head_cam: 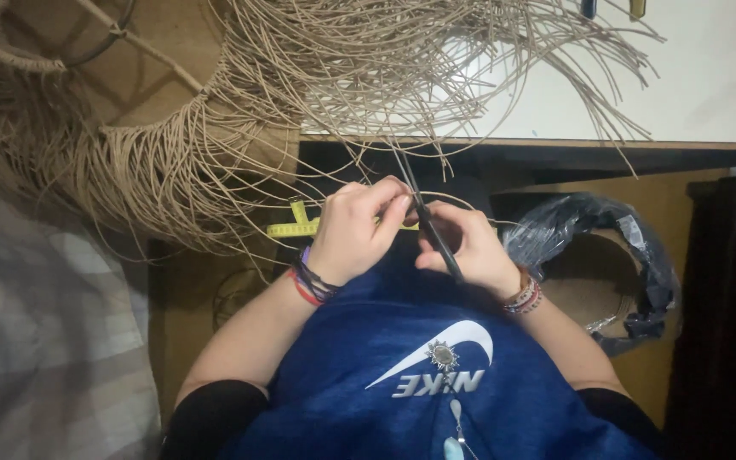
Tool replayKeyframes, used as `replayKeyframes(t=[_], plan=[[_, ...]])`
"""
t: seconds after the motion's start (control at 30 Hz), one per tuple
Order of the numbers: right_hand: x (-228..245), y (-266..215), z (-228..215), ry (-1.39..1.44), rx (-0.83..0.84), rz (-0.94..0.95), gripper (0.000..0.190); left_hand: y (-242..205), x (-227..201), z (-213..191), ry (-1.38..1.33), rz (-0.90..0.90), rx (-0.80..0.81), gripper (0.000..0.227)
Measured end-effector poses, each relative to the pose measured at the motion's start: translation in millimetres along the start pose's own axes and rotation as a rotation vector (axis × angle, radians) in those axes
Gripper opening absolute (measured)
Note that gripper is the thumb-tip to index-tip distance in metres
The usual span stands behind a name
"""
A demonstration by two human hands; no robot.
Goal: Measuring and cutting straw strands to specific lengths using a tape measure and scissors.
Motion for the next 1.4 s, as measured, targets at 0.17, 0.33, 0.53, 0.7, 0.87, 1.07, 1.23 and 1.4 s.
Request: replayKeyframes(t=[0.17, 0.33, 0.53, 0.7, 0.87, 1.07, 1.23, 1.4], plan=[[4.8, 4.4, 1.5, -0.015, -0.025, -0.014, 0.051, 0.9, 3.2, -3.5, -0.007, -0.007, 0.015, 0.019], [5.1, 2.7, -1.6, -0.018, -0.004, 0.0, 0.045, 9.1, 11.3, -5.0, -0.398, 0.026, 0.076, 0.022], [12.8, 0.2, -4.6, 0.092, 0.053, 0.015, 0.039, 6.5, 19.0, 7.7, -1.071, -0.043, 0.273, 0.031], [22.4, 7.7, -27.7, -0.018, -0.05, 0.13, 0.037, 10.0, 47.0, 12.5, -1.107, -0.121, 0.187, 0.024], [44.3, 48.1, -72.5, -0.631, -0.11, 0.101, 0.061, 9.3, 45.4, 3.9, -1.016, -0.143, 0.209, 0.025], [-49.3, 121.2, -83.2, -1.189, -0.269, 0.091, 0.039, 10.1, 26.4, -2.7, -0.937, -0.104, 0.278, 0.026], [-22.6, 96.5, -65.5, -1.208, -0.441, -0.116, 0.013, 15.5, 16.3, -17.7, -0.842, -0.07, 0.298, 0.026], [10.8, 28.3, -41.5, -0.113, 0.06, -0.036, 0.04, 26.5, -1.3, -36.2, -0.701, -0.054, 0.188, 0.025]])
Point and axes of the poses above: each hand's wrist, its own y-axis towards the middle knuckle, its own z-axis out of the palm, x = y × z, the point moved 1 cm from there along y, towards the middle knuckle, and after that the axes turned 11 degrees about -y, right-handed, at the moved point
